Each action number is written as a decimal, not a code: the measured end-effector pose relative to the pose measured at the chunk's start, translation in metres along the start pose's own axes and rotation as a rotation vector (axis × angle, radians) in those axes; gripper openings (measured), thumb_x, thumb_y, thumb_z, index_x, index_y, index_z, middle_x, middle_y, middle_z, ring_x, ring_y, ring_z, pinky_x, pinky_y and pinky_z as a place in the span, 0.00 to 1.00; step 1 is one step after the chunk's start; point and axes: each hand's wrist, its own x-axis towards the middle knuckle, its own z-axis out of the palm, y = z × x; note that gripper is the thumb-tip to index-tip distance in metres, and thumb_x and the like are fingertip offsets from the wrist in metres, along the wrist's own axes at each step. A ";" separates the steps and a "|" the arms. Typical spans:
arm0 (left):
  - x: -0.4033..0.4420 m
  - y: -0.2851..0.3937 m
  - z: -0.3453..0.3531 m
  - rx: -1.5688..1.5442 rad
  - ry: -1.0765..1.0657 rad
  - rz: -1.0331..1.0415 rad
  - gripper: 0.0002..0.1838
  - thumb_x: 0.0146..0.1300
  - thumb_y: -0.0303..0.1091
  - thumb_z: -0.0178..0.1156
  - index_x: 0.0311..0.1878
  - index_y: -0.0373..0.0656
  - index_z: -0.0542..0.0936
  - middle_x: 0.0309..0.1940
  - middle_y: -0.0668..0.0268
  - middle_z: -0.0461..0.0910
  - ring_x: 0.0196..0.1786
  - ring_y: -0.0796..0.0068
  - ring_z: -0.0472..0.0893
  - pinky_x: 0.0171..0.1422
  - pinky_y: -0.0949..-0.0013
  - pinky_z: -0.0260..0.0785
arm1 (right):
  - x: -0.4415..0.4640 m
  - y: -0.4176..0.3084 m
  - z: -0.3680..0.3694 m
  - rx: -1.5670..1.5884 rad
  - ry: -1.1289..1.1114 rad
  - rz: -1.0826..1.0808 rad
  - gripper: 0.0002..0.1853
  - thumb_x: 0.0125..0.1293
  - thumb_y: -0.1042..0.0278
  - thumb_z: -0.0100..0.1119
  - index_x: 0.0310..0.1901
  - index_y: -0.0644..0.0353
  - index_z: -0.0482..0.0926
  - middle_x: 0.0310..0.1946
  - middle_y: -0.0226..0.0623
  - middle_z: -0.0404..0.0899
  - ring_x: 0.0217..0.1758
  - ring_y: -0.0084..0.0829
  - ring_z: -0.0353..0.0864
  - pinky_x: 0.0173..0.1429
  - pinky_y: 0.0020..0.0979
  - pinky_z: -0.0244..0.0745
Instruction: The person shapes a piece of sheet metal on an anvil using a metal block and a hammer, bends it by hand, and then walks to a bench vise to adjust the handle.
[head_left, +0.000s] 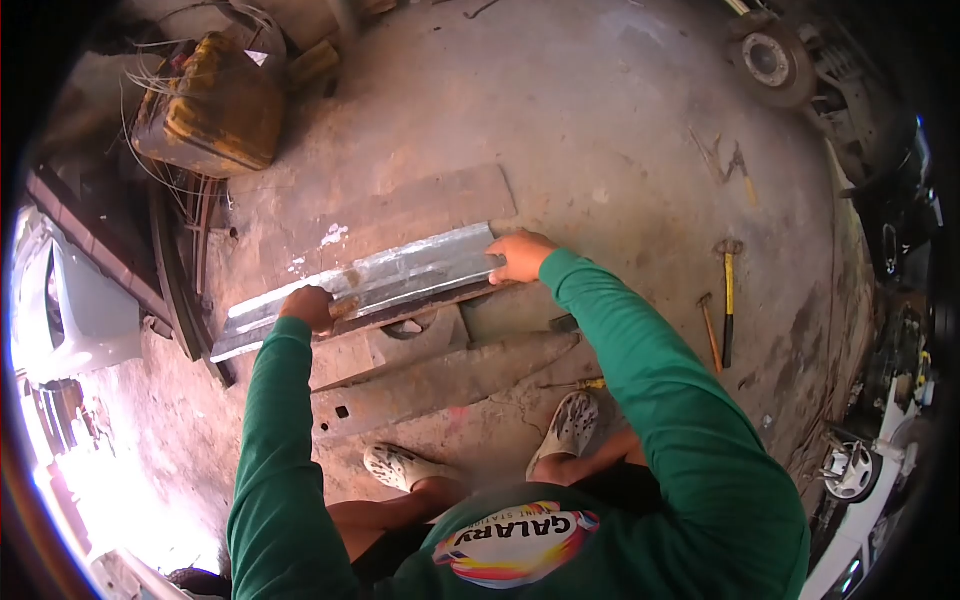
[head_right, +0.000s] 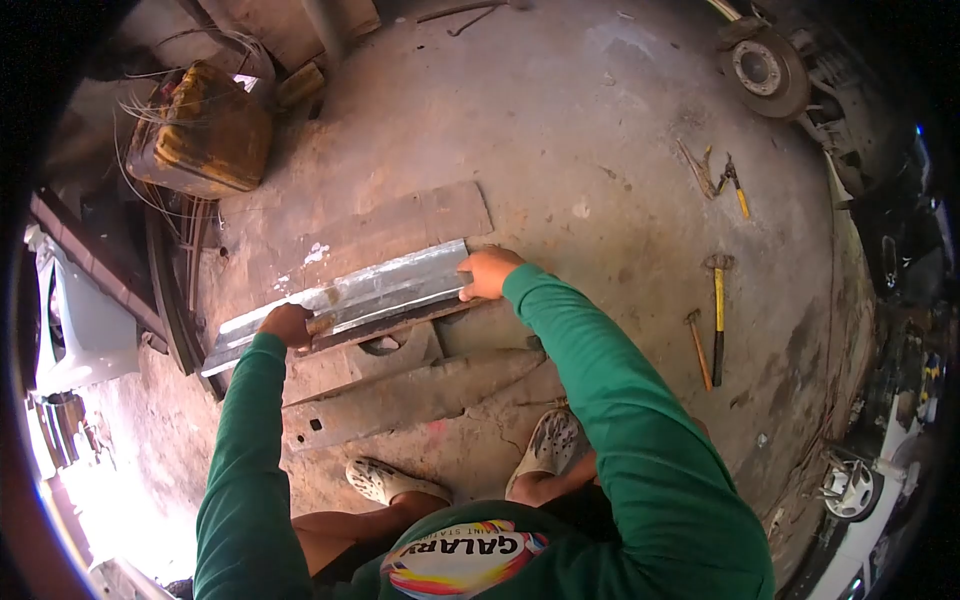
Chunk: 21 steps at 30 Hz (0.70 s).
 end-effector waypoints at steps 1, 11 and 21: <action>-0.001 0.001 0.007 -0.001 -0.001 -0.001 0.42 0.42 0.40 0.78 0.68 0.50 0.88 0.58 0.53 0.91 0.64 0.50 0.88 0.72 0.53 0.81 | 0.000 0.003 0.006 0.000 -0.001 -0.001 0.38 0.64 0.44 0.78 0.73 0.52 0.83 0.71 0.43 0.83 0.74 0.50 0.81 0.77 0.48 0.76; -0.027 0.027 0.040 0.015 0.157 -0.035 0.22 0.56 0.33 0.72 0.55 0.40 0.87 0.50 0.48 0.91 0.56 0.47 0.91 0.61 0.50 0.86 | -0.016 -0.001 0.042 -0.035 0.137 -0.114 0.39 0.64 0.49 0.80 0.75 0.51 0.80 0.77 0.37 0.77 0.75 0.53 0.75 0.81 0.47 0.73; -0.015 0.037 0.049 0.059 0.099 -0.020 0.22 0.58 0.34 0.75 0.54 0.36 0.85 0.49 0.49 0.91 0.56 0.49 0.91 0.61 0.52 0.85 | -0.016 0.005 0.050 -0.112 0.109 -0.140 0.41 0.66 0.54 0.79 0.79 0.51 0.75 0.81 0.37 0.70 0.79 0.52 0.69 0.82 0.47 0.72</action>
